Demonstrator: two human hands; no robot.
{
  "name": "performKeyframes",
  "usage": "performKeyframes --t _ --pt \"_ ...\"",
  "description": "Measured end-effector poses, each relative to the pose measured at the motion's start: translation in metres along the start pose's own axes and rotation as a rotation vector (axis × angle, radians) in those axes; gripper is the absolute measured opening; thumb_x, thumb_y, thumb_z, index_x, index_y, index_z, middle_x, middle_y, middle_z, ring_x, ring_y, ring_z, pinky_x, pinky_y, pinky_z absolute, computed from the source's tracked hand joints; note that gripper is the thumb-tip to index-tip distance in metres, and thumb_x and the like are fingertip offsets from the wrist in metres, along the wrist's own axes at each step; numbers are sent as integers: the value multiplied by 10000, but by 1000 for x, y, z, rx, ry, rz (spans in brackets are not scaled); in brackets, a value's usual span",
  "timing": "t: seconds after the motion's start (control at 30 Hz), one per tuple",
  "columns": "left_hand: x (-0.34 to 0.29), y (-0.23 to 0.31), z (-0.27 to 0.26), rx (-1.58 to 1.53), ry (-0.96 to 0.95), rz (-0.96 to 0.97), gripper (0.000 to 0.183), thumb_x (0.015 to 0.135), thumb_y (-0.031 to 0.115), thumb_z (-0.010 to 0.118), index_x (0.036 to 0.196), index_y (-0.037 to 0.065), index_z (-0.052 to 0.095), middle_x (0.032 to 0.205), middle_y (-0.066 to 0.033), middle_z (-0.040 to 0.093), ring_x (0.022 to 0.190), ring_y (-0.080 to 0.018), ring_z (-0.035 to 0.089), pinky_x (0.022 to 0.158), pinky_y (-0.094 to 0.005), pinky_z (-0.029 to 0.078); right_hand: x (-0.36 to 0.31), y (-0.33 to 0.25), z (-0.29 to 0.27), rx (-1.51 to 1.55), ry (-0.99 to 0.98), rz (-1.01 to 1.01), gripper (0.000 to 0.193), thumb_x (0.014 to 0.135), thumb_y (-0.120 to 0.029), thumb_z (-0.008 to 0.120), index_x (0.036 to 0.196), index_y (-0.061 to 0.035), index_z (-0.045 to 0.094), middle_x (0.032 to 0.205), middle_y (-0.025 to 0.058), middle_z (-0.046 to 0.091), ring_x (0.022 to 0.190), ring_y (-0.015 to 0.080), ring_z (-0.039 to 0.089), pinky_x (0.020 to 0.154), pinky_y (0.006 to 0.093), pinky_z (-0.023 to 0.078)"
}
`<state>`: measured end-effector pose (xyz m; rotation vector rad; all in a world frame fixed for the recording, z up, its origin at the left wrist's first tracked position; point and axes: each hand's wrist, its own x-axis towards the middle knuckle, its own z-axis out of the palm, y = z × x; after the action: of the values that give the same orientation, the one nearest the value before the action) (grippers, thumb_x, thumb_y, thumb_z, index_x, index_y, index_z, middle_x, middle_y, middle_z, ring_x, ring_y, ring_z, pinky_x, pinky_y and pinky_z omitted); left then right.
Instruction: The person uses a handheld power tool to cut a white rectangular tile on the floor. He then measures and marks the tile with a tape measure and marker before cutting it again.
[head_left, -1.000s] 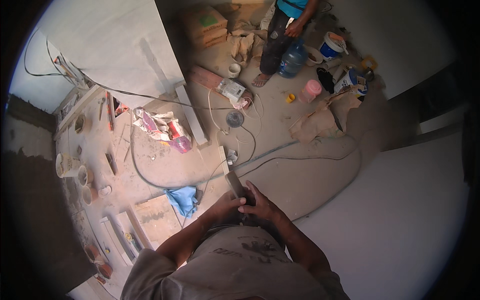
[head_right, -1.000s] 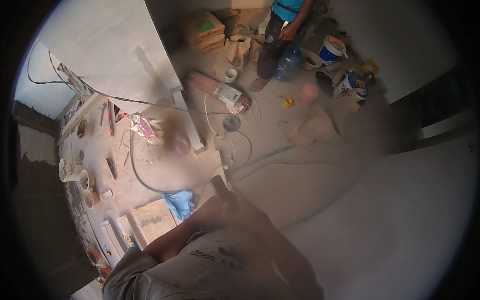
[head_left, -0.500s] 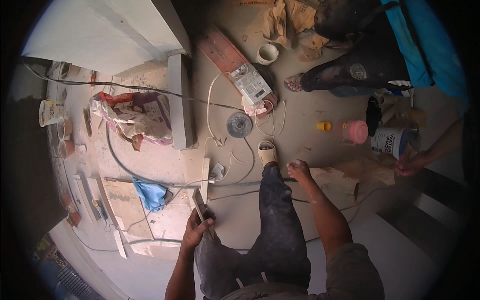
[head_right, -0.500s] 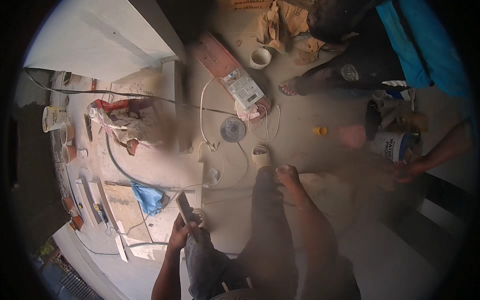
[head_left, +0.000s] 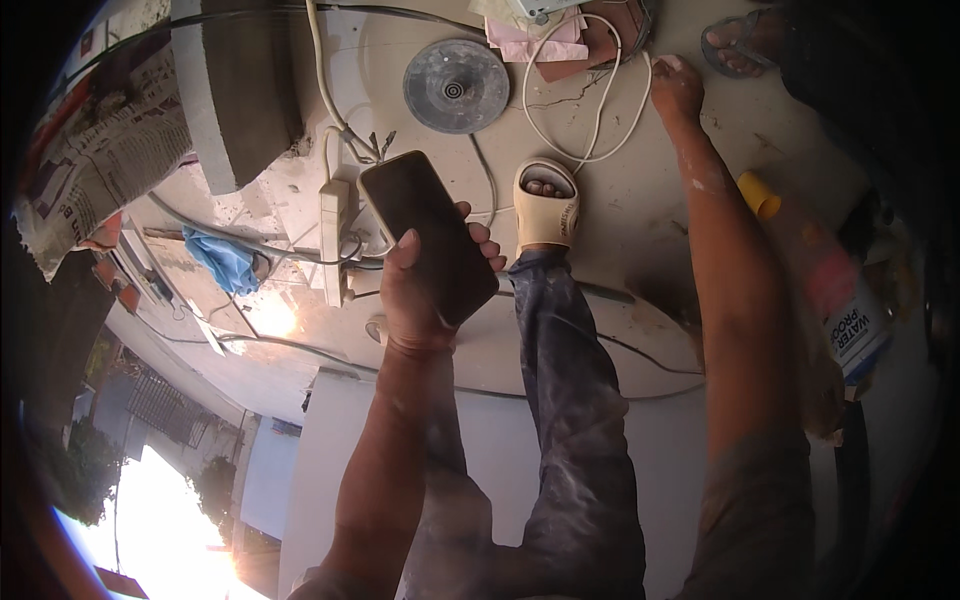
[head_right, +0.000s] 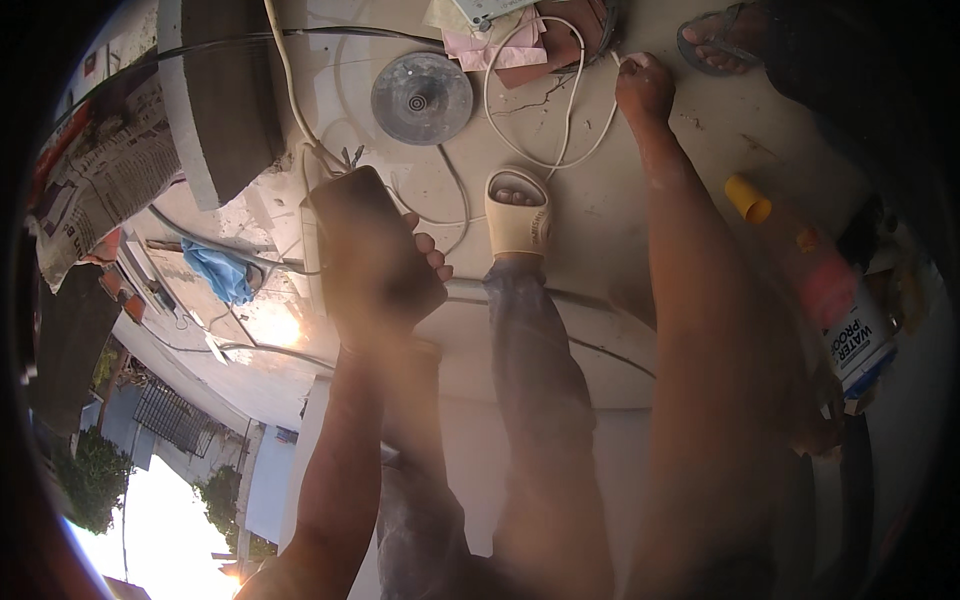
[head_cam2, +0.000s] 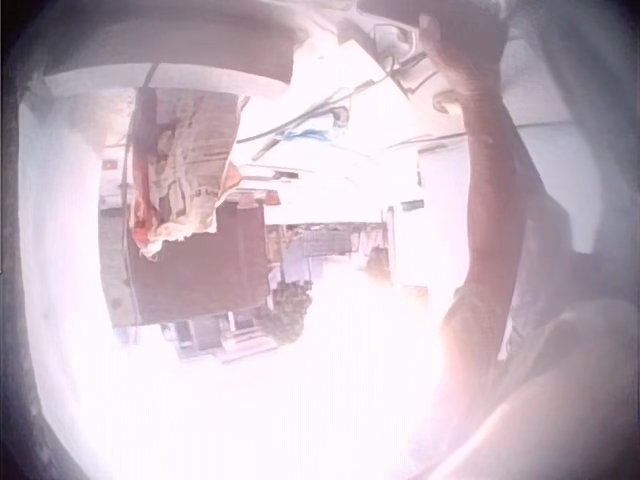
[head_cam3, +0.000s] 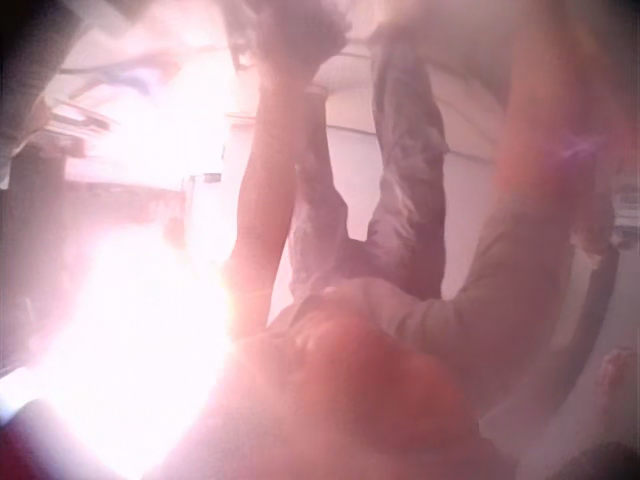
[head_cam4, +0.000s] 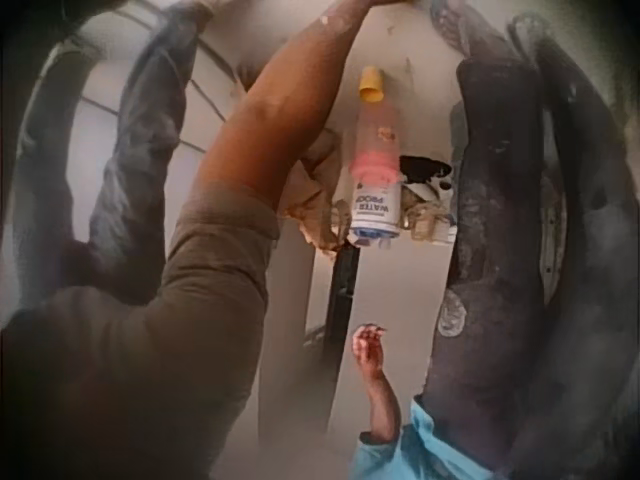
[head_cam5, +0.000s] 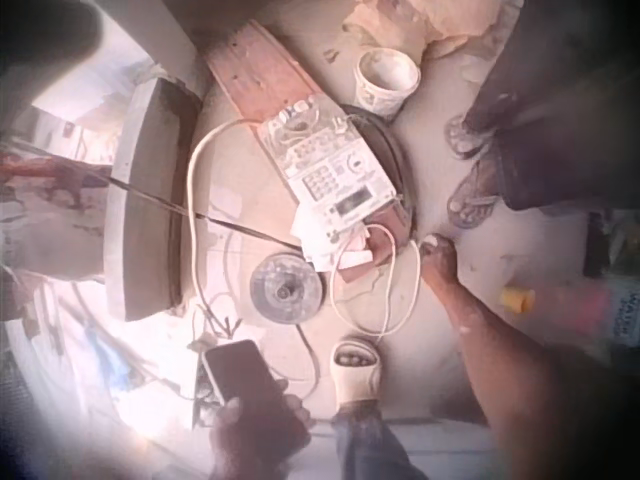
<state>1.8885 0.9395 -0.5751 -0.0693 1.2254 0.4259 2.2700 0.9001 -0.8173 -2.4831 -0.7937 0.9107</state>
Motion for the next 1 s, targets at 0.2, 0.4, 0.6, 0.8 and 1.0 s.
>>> performKeyframes --t 0.2,0.4,0.6,0.8,1.0 --pt "47 15 34 -326 -38 10 677 956 590 594 1250 -19 572 1065 -162 629 1026 -323 623 961 -494 525 -62 -13 21 -64 139 -82 470 978 -210 674 1351 2 481 1268 235 596 1101 398 647 983 473 538" --pt "51 27 44 -361 27 41 667 951 587 610 1208 -27 572 1045 -172 620 1012 -327 606 948 -491 517 4 0 27 -115 99 -12 282 1006 -257 665 1167 -32 607 1019 180 732 898 425 700 855 468 564" --pt "62 26 64 -562 134 20 657 978 587 484 1115 -54 525 1003 -185 573 986 -336 583 968 -501 511 -127 -108 -29 437 -157 -261 256 1027 -121 674 1242 11 720 924 124 700 827 226 681 772 371 538" --pt "56 23 83 -596 244 15 570 1012 499 455 1192 -40 503 1101 -206 545 1032 -353 577 1011 -547 508 -232 -200 -58 426 -273 -510 246 965 5 704 1208 45 697 919 181 680 817 342 694 730 423 552" --pt "50 25 82 -448 148 123 609 980 600 531 1126 8 526 954 -165 600 924 -334 601 936 -523 524 -235 -210 -62 327 -231 -472 175 951 -18 726 1104 61 697 922 198 712 859 376 729 703 433 569"
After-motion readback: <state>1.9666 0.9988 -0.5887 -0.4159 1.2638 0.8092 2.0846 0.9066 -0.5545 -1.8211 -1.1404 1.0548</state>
